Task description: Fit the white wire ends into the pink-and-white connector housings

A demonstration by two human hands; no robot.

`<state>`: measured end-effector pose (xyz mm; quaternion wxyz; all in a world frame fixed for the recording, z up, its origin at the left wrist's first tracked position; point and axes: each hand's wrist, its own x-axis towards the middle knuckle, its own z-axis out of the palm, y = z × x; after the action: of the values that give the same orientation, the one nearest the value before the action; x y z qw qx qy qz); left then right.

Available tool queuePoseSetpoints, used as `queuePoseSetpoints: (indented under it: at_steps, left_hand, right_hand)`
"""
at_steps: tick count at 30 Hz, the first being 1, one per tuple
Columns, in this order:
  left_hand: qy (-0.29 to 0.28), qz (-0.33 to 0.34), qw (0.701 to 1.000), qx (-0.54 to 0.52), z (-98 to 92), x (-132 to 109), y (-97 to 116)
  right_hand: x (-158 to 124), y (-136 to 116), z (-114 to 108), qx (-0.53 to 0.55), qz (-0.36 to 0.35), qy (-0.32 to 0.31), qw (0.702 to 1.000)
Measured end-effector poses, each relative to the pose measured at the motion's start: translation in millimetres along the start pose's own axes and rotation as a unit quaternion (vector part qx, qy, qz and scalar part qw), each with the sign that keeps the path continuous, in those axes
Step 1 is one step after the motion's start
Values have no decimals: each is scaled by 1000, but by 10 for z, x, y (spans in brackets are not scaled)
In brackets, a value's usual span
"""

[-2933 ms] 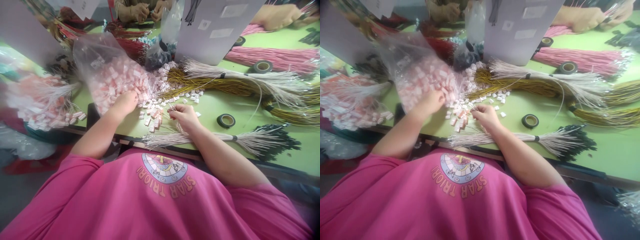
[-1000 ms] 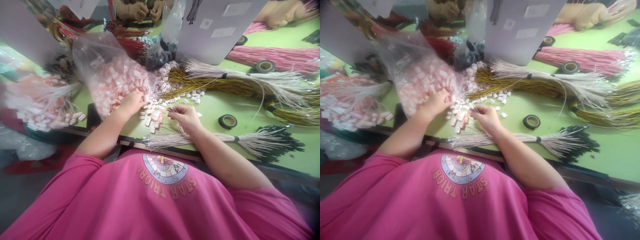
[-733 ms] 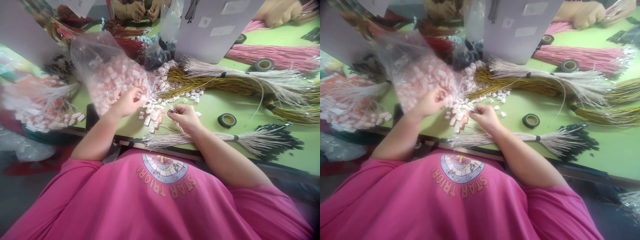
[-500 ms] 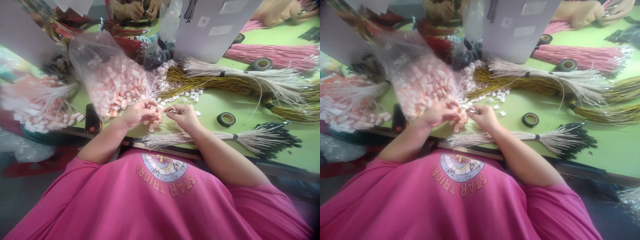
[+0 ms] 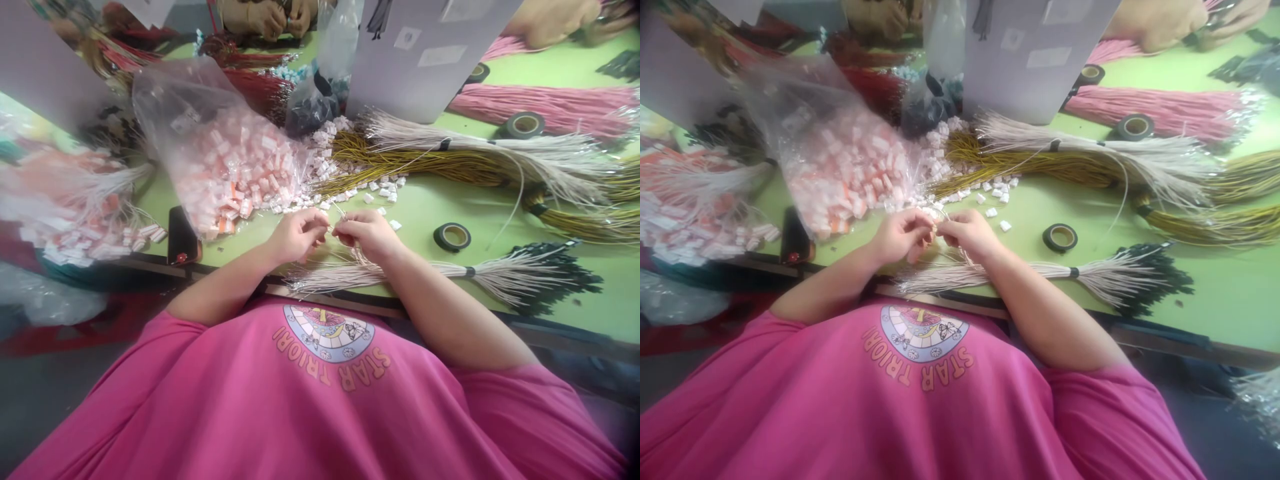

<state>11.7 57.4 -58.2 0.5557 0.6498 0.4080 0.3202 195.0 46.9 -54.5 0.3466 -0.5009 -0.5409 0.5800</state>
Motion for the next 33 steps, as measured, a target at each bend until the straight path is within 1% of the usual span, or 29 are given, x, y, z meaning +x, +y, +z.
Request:
queuePoseSetpoints:
  at_steps: [2,4,6,8,9,10,12,13,15,16,18,20,22,27,33]
  left_hand:
    - [10,89,994,60,18,-3,-58]
    - [35,157,981,109,23,10,-90]
    - [56,194,969,144,21,29,-98]
    - [64,200,965,158,17,38,-89]
    - [65,187,969,150,14,37,-78]
    - [62,159,977,127,10,30,-62]
    - [33,59,997,39,-7,10,-20]
    - [9,3,1000,-22,-20,-1,3]
    - [-38,-91,985,-144,-48,-17,45]
    - [-49,-122,972,-193,-61,-20,61]
    - [-53,-157,953,-253,-75,-16,80]
    - [-47,-177,946,-267,-75,-6,83]
    - [-42,-178,947,-264,-64,4,76]
    - [-24,-144,960,-240,-41,9,22]
    - [-1,-138,974,-179,-33,9,2]
  right_hand:
    - [20,10,-20,22,12,-41,999]
    - [26,5,-27,5,6,-62,998]
    - [21,-11,-24,-37,-1,-57,998]
    - [8,-31,-14,-86,0,-33,996]
    - [2,-40,-8,-105,2,-21,994]
    - [-5,-47,-1,-115,4,-11,993]
    - [-17,-59,13,-108,4,6,994]
    - [-23,-63,19,-98,2,18,995]
    - [-33,-74,33,-80,-8,57,995]
    - [-38,-80,40,-81,-12,77,994]
    - [-49,-96,57,-106,-17,96,990]
    - [-59,-109,74,-142,-22,96,985]
    - [-63,-111,88,-167,-26,97,981]
    - [-47,-90,96,-188,-33,94,977]
    - [-39,-86,100,-193,-31,103,975]
